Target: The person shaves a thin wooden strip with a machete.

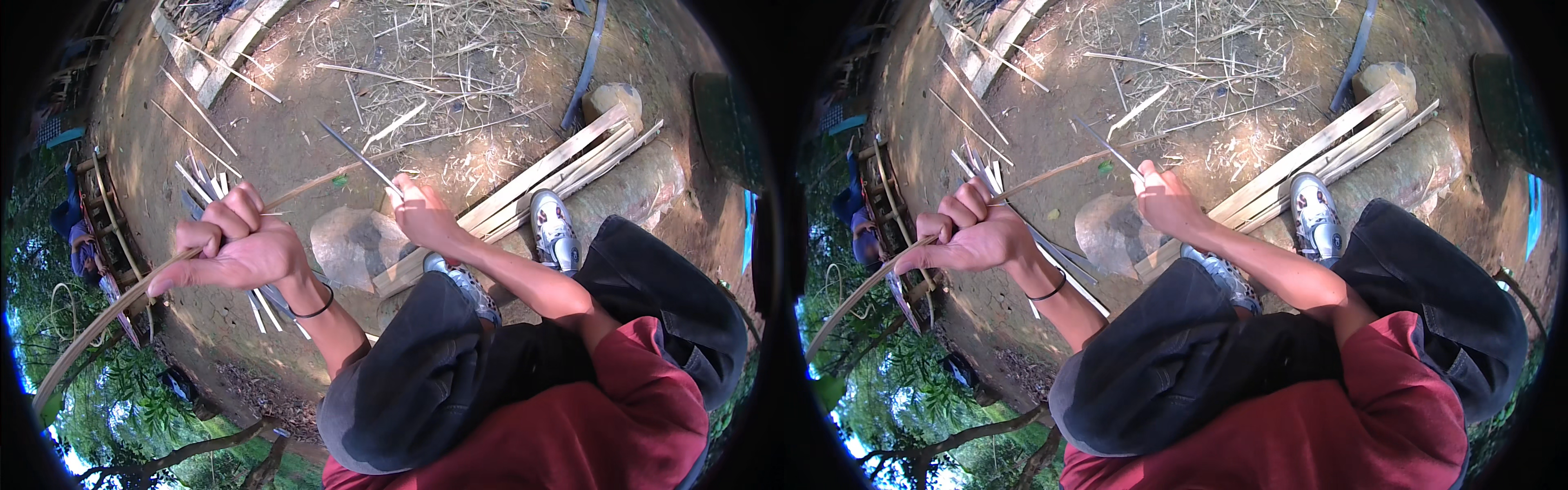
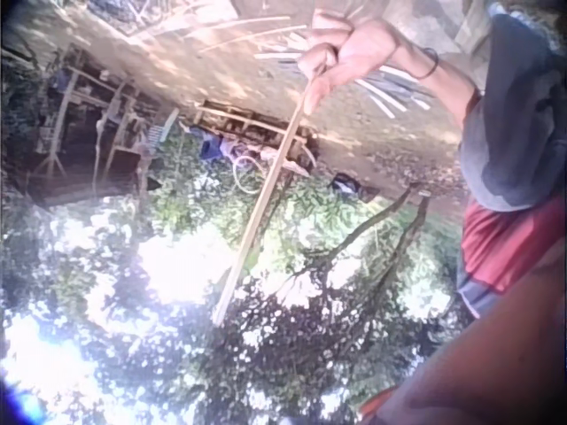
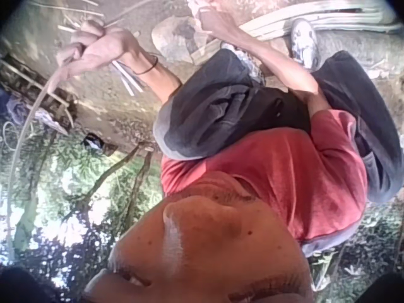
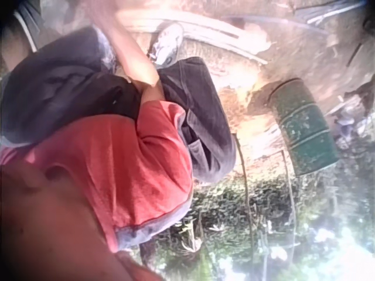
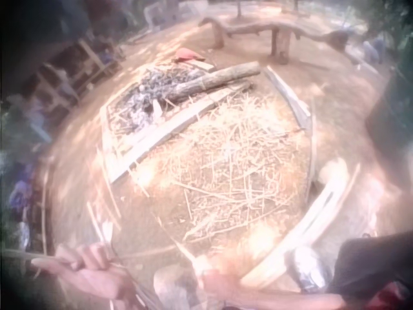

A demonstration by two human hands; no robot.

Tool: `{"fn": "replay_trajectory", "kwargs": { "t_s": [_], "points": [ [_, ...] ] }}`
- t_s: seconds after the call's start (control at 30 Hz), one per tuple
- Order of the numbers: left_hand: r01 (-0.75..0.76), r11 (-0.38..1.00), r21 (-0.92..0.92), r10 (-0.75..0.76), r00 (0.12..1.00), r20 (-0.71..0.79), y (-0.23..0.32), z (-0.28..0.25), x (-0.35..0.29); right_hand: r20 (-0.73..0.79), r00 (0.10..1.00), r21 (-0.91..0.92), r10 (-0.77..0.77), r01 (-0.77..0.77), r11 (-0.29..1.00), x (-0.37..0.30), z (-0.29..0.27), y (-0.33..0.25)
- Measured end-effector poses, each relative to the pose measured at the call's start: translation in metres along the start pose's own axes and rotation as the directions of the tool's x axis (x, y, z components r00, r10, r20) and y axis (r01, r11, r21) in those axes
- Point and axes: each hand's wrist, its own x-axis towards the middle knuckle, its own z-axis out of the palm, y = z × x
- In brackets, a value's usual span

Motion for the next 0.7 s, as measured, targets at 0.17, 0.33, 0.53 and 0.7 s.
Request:
{"fn": "replay_trajectory", "kwargs": {
  "t_s": [0.17,0.33,0.53,0.7],
  "points": [
    [-0.041,0.999,-0.025,0.038,0.992,-0.122,0.001,-0.009,0.006,0.111,0.982,-0.203,-0.153,0.173,0.964,-0.013,0.014,-0.008],
    [-0.019,0.995,0.102,0.026,0.997,-0.072,0.001,0.005,0.006,0.006,0.998,-0.470,0.062,-0.052,0.881,0.027,0.021,0.088],
    [-0.013,0.994,0.110,0.024,0.994,-0.103,-0.001,-0.005,0.010,0.193,0.969,-0.009,0.153,-0.154,0.988,0.038,0.013,0.068],
    [-0.022,0.993,0.114,0.037,0.991,-0.131,0.000,-0.002,0.001,-0.026,0.987,-0.052,-0.159,0.157,0.986,0.000,0.003,0.017]
  ]
}}
